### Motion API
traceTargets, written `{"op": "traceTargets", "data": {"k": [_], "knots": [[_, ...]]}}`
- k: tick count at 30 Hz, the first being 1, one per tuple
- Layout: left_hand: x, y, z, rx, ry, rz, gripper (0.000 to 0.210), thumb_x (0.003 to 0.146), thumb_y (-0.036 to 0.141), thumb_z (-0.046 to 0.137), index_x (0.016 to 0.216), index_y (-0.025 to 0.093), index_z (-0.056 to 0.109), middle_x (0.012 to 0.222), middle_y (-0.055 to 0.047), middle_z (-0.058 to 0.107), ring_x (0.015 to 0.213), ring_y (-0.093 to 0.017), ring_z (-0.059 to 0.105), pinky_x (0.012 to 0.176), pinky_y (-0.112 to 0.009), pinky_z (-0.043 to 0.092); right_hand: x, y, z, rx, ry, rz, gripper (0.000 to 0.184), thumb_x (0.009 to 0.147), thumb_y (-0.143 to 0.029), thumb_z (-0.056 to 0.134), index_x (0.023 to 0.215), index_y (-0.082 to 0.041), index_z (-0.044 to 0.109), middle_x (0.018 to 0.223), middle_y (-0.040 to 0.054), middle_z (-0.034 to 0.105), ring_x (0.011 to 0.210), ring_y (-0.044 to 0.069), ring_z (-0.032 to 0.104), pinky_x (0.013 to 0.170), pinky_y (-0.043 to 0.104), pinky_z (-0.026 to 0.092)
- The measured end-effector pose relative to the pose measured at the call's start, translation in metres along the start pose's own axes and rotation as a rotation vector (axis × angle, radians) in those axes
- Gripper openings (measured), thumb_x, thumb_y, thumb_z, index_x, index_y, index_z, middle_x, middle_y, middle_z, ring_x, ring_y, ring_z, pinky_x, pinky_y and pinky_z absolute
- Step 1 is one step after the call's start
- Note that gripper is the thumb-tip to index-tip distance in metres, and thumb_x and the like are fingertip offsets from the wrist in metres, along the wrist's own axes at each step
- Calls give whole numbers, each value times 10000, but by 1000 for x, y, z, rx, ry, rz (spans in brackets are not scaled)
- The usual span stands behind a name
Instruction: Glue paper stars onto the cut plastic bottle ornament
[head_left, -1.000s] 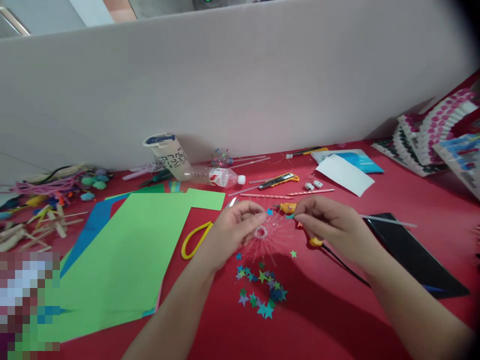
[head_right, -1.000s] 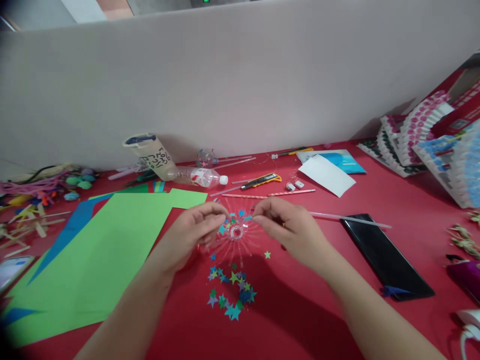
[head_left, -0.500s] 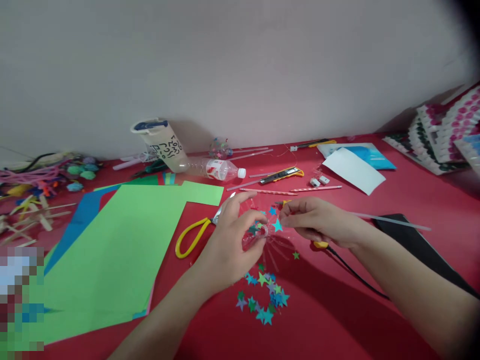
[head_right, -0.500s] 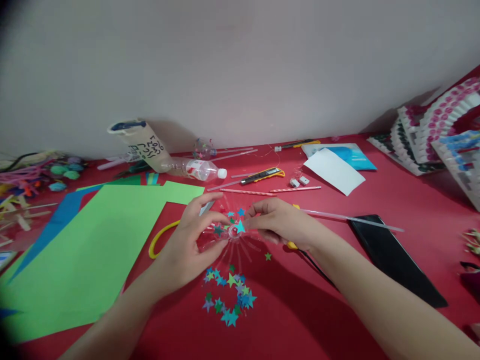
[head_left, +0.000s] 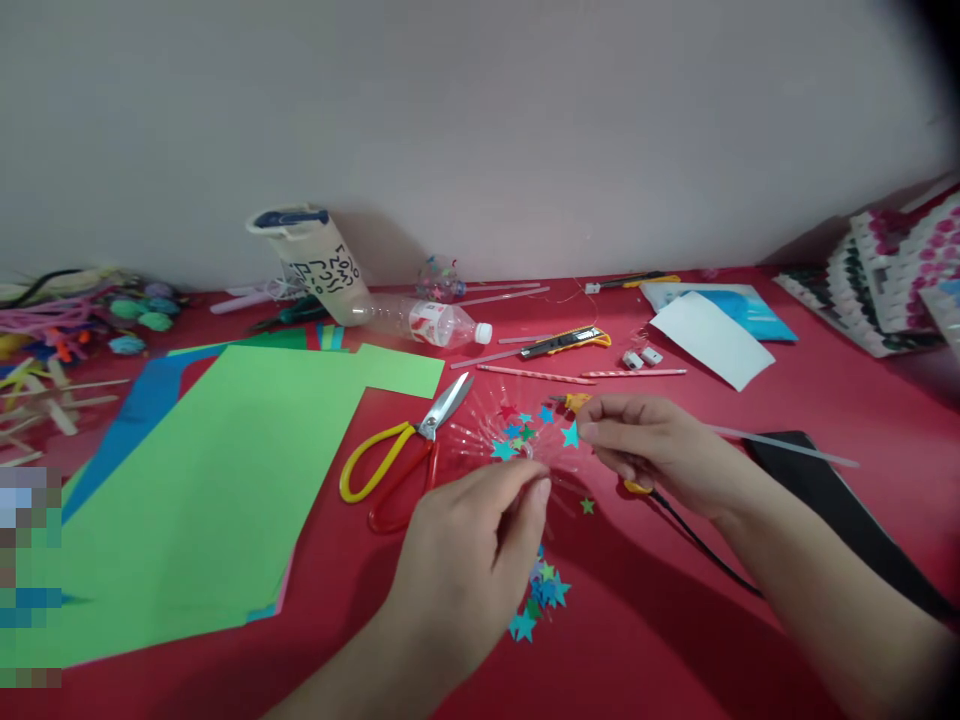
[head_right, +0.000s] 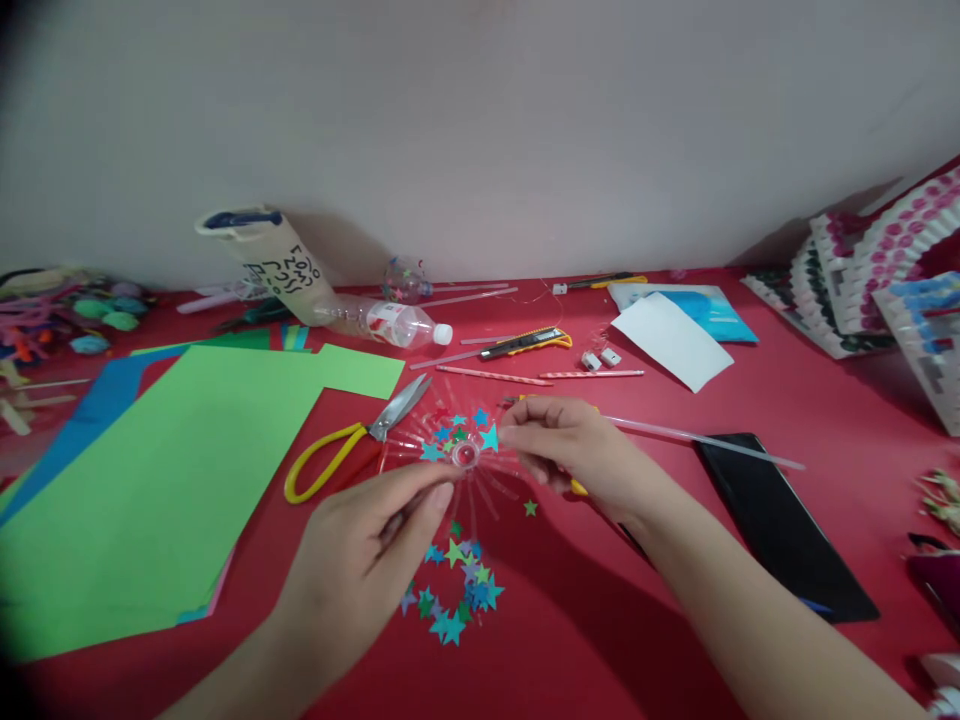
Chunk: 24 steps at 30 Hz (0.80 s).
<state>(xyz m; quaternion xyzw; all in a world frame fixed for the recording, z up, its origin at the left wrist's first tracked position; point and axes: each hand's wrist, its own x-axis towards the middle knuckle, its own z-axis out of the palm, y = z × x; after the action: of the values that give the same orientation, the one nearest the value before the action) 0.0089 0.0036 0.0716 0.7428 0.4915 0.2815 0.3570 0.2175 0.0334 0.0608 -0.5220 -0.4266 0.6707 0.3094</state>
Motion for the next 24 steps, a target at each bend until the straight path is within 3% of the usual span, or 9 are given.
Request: {"op": "traceTargets", "data": {"k": [4,7,10,12,16,19,21,24], "knots": [[4,3,1,-543,-86,-376,235,854,380,542,772,182,639,456,61,400,418,-59,298,408,-188,230,-8,2,12,-214,181,-204,245,823,-437,576,828,-192,554,458,-84,417,366,58,331,369,190,268],[9,0,3,-913,-177,-500,291,856,402,526,709,160,593,420,79,352,359,-33,189,365,-184,125,-18,8,21,-667,333,-584,147,868,-324,526,849,-199,602,560,-28,565,467,91,491,474,216,379],[10,-1,4,-1140,-257,-548,238,844,321,531,673,156,550,425,82,365,331,-19,144,346,-184,85,-27,15,22,-1037,301,-955,137,876,-204,510,933,-211,635,782,38,699,644,130,612,609,238,437],[9,0,5,-1190,-262,-563,178,809,238,559,656,156,519,427,82,379,328,-13,150,343,-177,84,-32,19,21,-1156,260,-1046,193,877,-175,501,1007,-224,636,825,49,712,663,138,622,626,245,441],[4,4,7,-1158,-233,-557,102,784,197,578,704,149,538,423,93,375,323,-3,157,341,-169,80,-38,19,22,-1065,284,-921,175,879,-236,506,986,-233,644,791,45,700,659,145,614,633,252,452],[1,6,10,-1121,-202,-517,118,793,241,602,737,150,553,425,101,362,323,0,178,349,-164,97,-38,18,26,-655,358,-657,152,859,-319,549,925,-206,625,587,-15,584,503,108,517,497,221,401],[0,7,13,-1117,-197,-490,122,798,265,613,781,154,568,438,102,363,329,-2,190,357,-165,108,-36,19,28,-324,258,-487,204,839,-354,581,970,-201,614,490,-68,456,416,83,415,409,202,319],[-2,7,18,-1126,-196,-447,137,812,284,614,794,157,566,463,98,368,350,-4,197,367,-169,119,-33,24,30,6,51,-346,263,804,-361,628,1019,-208,616,460,-95,386,377,63,339,366,188,241]]}}
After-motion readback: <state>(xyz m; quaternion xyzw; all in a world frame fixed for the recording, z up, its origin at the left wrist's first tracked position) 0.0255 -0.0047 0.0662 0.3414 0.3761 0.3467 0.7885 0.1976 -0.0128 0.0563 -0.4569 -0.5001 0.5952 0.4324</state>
